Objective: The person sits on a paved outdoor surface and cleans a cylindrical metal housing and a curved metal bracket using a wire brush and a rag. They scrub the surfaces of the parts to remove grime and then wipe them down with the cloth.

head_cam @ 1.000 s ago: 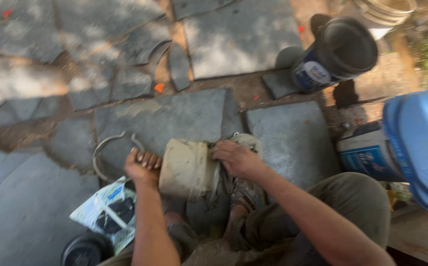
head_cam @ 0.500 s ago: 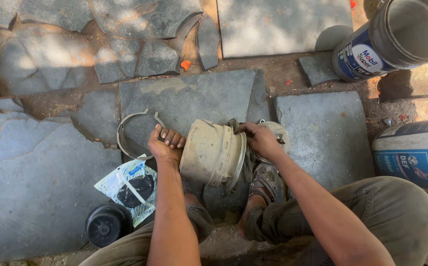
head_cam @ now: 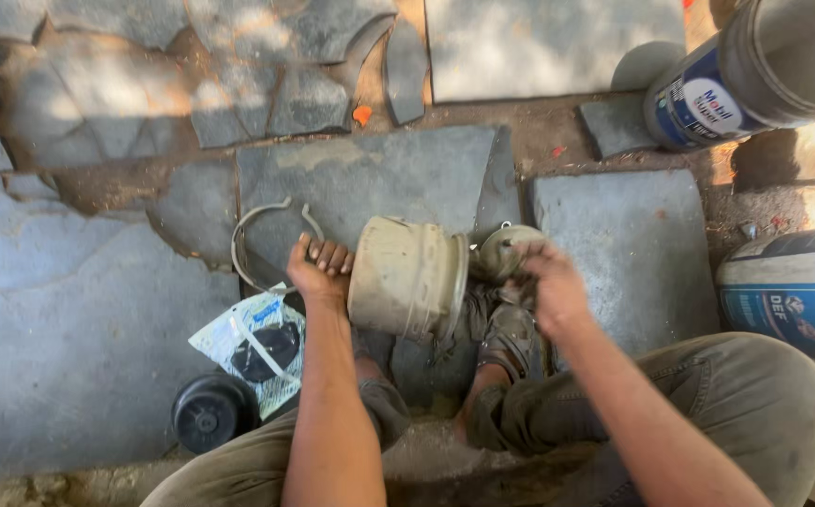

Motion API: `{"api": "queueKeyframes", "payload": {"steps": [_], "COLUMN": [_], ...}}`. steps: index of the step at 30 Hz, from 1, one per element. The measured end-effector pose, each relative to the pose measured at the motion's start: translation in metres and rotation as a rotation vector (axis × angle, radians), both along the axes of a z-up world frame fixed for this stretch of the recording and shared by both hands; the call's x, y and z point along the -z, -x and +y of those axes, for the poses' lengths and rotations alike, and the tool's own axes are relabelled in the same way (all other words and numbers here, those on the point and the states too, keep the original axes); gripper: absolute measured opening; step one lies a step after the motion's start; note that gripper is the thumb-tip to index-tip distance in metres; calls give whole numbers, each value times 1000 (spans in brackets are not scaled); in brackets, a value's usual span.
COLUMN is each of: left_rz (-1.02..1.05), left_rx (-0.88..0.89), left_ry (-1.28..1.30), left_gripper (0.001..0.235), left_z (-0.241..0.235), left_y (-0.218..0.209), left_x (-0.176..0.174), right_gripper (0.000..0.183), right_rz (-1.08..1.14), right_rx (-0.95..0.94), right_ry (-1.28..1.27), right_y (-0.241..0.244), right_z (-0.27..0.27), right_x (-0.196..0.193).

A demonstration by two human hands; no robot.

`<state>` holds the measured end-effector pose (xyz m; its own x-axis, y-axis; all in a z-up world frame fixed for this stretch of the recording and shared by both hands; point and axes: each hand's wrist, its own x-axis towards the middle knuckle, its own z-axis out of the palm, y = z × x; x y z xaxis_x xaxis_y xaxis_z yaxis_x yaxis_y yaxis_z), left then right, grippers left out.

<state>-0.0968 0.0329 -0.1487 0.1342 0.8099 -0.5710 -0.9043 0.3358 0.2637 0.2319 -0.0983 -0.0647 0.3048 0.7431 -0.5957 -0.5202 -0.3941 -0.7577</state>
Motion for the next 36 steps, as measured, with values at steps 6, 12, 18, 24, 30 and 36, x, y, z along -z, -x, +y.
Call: {"api": "queueKeyframes", "payload": {"steps": [6, 12, 18, 24, 30, 36], "left_rz": [-5, 14, -144, -27, -112, -338], "left_rx": [7, 32, -26, 135, 48, -113], "left_ry": [-46, -117, -468, -913, -916, -680], "left_gripper": [38, 41, 40, 50, 46, 45], "left_z": [-2, -13, -12, -37, -111, -157], "left_y": [2, -4, -4, -3, 2, 0], "left_x": [5, -38, -147, -274, -318, -349], "right_gripper": [53, 71, 74, 49, 32, 14], "right_rz": [-91, 91, -865, -390, -237, -1058], "right_rx": [-267, -253, -649, -585, -603, -619], "right_ry": [0, -139, -338, -117, -502, -649], "right_y": [97, 90, 76, 64, 70, 77], "right_z": [-4, -1, -19, -31, -102, -147], "right_x": [-14, -48, -113, -147, -151, -171]}}
